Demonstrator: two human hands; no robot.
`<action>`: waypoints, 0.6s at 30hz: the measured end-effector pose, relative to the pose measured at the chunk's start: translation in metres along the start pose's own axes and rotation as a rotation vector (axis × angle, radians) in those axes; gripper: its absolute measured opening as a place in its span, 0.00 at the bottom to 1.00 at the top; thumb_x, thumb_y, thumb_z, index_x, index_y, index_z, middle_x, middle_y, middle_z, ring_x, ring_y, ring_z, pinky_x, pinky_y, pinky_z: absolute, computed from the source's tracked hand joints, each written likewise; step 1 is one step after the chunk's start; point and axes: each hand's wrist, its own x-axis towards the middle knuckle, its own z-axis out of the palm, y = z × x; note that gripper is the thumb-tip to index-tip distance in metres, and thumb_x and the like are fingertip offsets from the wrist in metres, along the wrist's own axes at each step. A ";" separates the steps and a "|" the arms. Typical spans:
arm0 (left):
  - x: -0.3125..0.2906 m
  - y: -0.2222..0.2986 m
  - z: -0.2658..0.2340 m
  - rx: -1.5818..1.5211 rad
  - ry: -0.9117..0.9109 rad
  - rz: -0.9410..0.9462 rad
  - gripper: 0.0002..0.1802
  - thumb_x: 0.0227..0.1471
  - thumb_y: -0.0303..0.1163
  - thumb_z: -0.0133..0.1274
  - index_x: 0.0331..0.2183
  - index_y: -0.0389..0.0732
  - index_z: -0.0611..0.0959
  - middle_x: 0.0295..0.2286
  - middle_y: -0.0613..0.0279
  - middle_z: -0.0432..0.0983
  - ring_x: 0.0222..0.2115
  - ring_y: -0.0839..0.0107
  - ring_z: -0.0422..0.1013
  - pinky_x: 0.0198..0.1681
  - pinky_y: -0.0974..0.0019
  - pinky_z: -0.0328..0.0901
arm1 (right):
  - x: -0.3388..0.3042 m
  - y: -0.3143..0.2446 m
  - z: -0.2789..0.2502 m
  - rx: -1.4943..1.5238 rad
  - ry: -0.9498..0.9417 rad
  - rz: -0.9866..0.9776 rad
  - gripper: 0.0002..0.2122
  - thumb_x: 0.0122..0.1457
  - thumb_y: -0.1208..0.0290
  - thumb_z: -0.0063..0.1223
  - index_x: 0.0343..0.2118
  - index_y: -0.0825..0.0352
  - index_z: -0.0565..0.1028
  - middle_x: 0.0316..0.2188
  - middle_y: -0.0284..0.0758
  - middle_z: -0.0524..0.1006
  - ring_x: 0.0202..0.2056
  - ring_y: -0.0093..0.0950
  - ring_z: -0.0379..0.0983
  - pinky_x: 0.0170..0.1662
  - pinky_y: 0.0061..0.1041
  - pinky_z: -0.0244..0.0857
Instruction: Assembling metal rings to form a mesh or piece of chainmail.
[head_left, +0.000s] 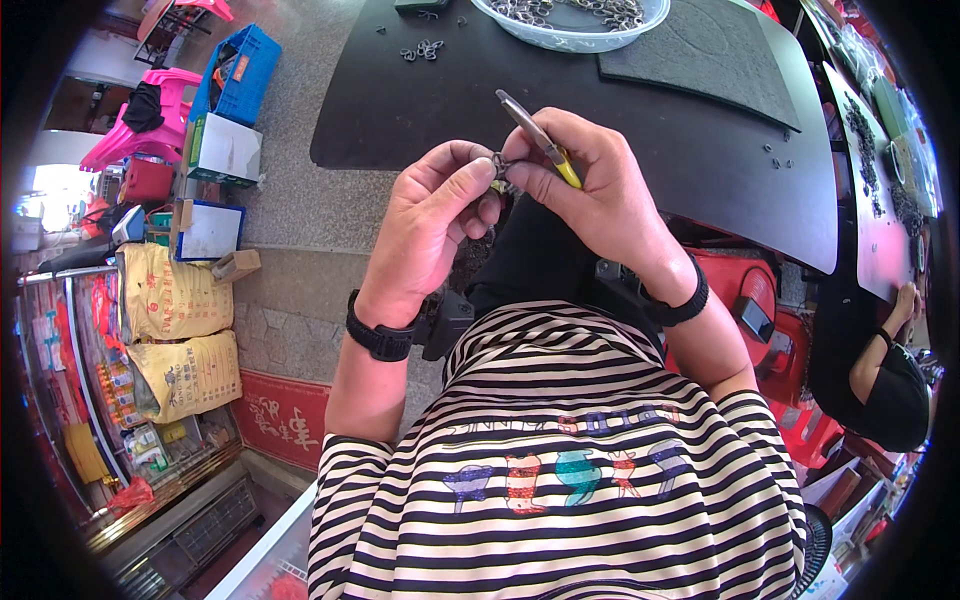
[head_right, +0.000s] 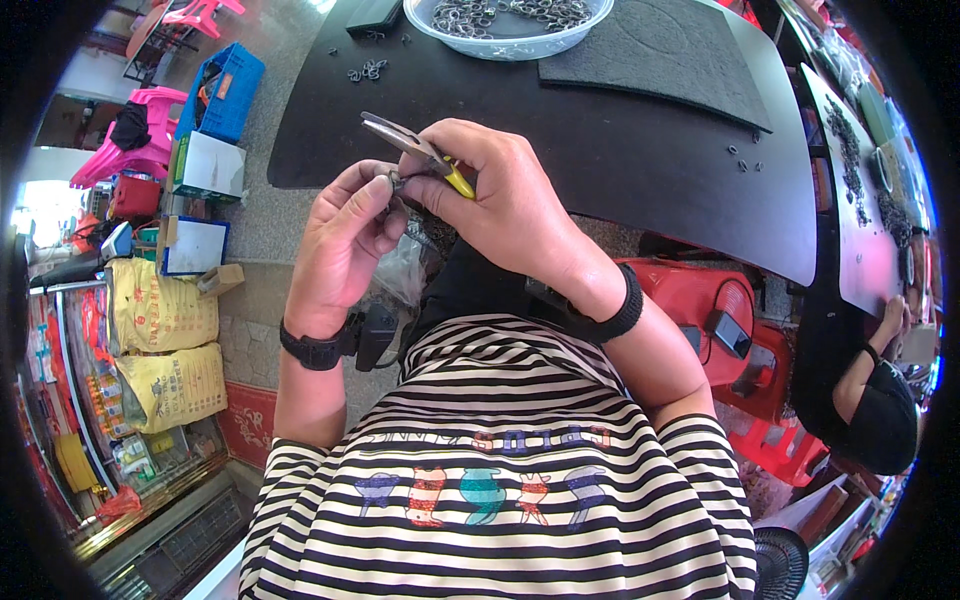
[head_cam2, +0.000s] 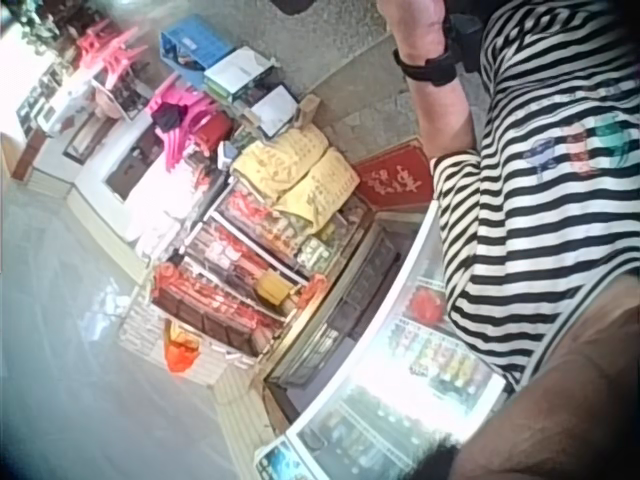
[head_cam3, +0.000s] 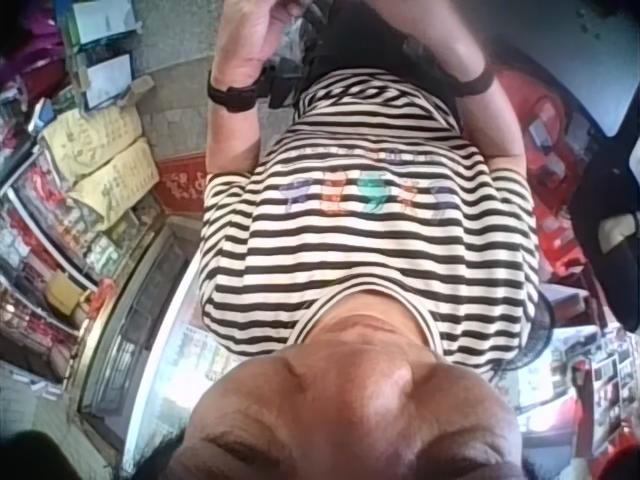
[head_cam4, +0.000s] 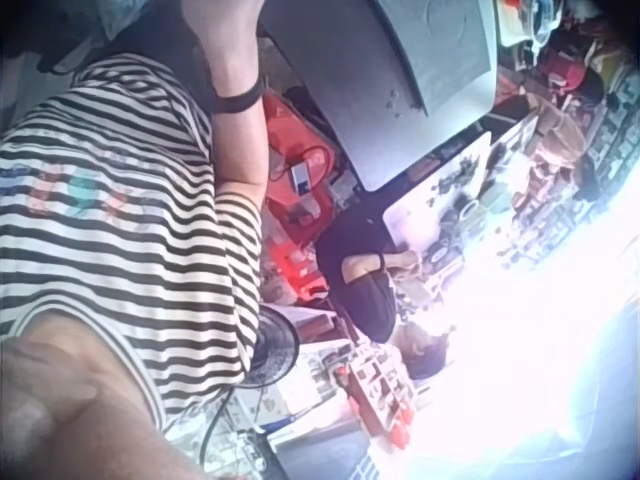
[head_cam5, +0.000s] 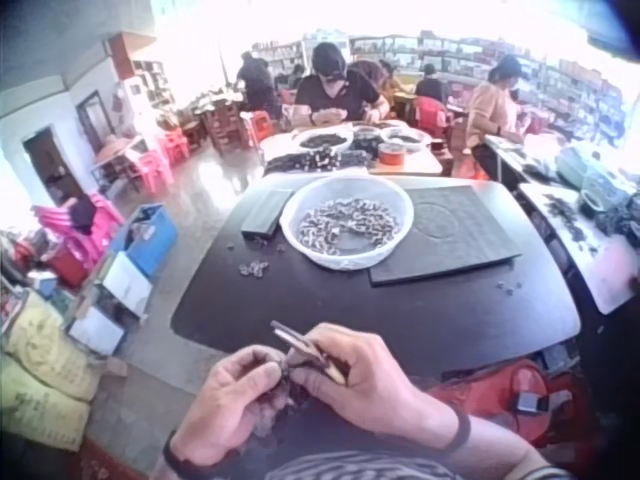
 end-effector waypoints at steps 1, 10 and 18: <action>0.000 0.000 -0.001 -0.001 -0.003 -0.011 0.07 0.56 0.33 0.53 0.36 0.40 0.78 0.25 0.71 0.73 0.23 0.85 0.68 0.23 0.83 0.60 | 0.000 -0.001 0.000 0.043 -0.015 0.059 0.08 0.48 0.78 0.59 0.32 0.71 0.75 0.25 0.38 0.74 0.26 0.34 0.70 0.31 0.26 0.63; 0.002 -0.002 -0.006 -0.182 -0.092 -0.199 0.08 0.56 0.34 0.53 0.34 0.39 0.78 0.26 0.67 0.73 0.20 0.83 0.67 0.20 0.82 0.58 | 0.003 0.002 -0.003 0.061 -0.039 -0.098 0.05 0.53 0.78 0.55 0.33 0.70 0.73 0.26 0.35 0.73 0.28 0.25 0.71 0.33 0.23 0.64; -0.002 -0.003 -0.004 -0.185 -0.115 -0.196 0.08 0.56 0.33 0.53 0.35 0.39 0.77 0.26 0.68 0.73 0.21 0.83 0.67 0.20 0.82 0.59 | 0.002 0.009 -0.008 0.038 -0.145 -0.065 0.07 0.53 0.78 0.55 0.35 0.70 0.73 0.26 0.37 0.75 0.29 0.28 0.74 0.34 0.26 0.66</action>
